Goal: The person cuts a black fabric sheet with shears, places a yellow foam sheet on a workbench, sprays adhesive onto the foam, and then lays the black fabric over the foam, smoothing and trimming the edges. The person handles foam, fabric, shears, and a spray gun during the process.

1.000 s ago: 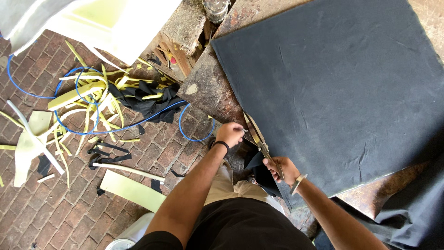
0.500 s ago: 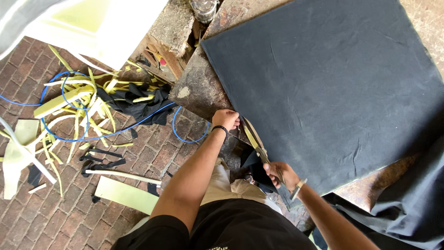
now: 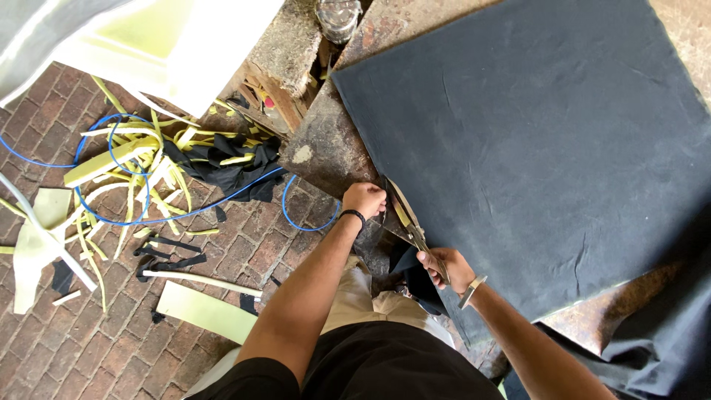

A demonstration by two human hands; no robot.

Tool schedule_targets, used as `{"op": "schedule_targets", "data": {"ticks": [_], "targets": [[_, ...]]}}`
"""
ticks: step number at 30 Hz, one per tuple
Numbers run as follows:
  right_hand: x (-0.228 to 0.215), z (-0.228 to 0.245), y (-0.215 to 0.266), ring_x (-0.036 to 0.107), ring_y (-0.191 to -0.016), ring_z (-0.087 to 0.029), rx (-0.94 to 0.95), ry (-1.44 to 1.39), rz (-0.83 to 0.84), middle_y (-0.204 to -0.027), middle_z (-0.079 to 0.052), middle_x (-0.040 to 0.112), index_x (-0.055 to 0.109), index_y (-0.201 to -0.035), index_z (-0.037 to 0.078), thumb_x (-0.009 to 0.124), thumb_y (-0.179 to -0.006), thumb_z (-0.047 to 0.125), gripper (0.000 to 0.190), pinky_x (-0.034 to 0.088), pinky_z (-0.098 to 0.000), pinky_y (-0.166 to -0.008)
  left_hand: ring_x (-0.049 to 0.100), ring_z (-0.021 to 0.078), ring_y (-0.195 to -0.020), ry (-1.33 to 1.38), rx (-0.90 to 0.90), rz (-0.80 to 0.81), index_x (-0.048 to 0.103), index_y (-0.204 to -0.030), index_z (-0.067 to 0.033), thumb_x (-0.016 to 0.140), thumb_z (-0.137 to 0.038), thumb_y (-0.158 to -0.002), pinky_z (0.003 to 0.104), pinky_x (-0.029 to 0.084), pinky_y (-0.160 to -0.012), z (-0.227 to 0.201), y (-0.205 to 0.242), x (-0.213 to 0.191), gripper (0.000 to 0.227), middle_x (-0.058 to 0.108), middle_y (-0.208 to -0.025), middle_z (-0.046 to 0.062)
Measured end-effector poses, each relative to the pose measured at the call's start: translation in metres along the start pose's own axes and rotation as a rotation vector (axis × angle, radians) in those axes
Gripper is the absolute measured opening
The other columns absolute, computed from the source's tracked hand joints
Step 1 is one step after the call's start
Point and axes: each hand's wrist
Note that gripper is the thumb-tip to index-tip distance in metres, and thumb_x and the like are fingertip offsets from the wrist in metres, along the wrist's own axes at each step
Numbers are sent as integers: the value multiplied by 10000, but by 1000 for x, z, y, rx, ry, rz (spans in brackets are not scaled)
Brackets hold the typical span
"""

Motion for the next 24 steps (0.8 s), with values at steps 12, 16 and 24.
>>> {"op": "schedule_targets", "data": {"ticks": [12, 16, 24], "targets": [[21, 87, -67, 516, -497, -130, -81, -66, 29, -599, 17, 514, 610, -721, 88, 742, -818, 607, 544, 402, -283, -426, 755, 128, -643, -288, 235, 36, 769, -851, -48, 686, -211, -856, 268, 586, -638, -15, 31, -34, 184, 775, -716, 58], [27, 107, -86, 527, -512, -134, -88, -60, 31, -612, 6, 523, 613, -748, 83, 727, -837, 605, 541, 408, -285, -447, 754, 128, -652, -230, 229, 9, 766, -861, -59, 691, -224, -852, 282, 584, -647, -15, 31, -54, 181, 768, -704, 48], [37, 130, -106, 502, -525, -129, -86, -70, 36, -612, 4, 519, 599, -746, 79, 737, -847, 593, 542, 382, -294, -444, 759, 147, -675, -296, 255, 64, 778, -881, -64, 703, -216, -840, 296, 588, -688, -15, 23, -81, 174, 767, -713, 45]]}}
Point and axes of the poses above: each hand's wrist, its own y-axis away from the middle knuckle, its own x-axis out of the palm, z = x × y
